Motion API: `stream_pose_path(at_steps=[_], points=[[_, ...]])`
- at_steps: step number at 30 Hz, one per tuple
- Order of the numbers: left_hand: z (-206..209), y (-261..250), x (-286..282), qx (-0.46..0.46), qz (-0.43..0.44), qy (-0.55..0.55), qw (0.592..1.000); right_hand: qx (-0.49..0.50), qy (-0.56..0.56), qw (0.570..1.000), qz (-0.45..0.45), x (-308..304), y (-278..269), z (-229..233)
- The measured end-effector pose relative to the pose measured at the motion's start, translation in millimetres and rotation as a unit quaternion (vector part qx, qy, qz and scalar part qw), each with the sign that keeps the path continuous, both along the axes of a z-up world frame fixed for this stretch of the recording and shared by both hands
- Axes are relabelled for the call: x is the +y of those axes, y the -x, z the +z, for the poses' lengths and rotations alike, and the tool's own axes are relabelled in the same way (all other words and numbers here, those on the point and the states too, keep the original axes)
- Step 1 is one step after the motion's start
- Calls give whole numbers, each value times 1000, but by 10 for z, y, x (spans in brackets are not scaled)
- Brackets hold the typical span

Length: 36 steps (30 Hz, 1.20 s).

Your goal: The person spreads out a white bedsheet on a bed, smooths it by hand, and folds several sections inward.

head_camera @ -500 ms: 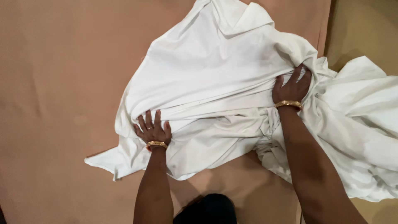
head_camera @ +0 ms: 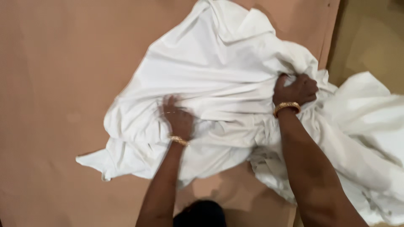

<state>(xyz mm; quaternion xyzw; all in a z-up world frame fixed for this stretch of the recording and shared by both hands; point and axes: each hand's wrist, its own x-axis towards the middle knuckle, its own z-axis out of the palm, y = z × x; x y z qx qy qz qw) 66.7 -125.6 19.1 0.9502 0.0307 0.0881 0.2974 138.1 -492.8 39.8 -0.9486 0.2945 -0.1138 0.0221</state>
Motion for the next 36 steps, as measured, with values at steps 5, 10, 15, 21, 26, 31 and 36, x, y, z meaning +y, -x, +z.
stream_pose_path(at_steps=[5, 10, 15, 21, 26, 31, 36], points=[[260, -914, -1213, 159, -486, -151, 846, 17, -2, 1000, 1, -12, 72, -15], [207, -2354, -447, 200, -183, -163, 949, 75, 8, 997, 0, -78, 43, -88], [296, -2680, -298, 151, -66, -119, 979, 99, 26, 995, -19, -89, 6, -143], [276, -2755, -349, 168, -61, -122, 976, 16, 7, 999, 37, -106, -52, -130], [62, -2720, -353, 157, -66, -140, 975, 91, 0, 996, -13, -158, -55, -200], [-44, -2666, -334, 156, -66, -128, 977, 120, -19, 992, -21, -207, 92, -415], [-108, -2700, -331, 118, -63, -136, 982, 187, -60, 980, -24, -251, 224, -583]])
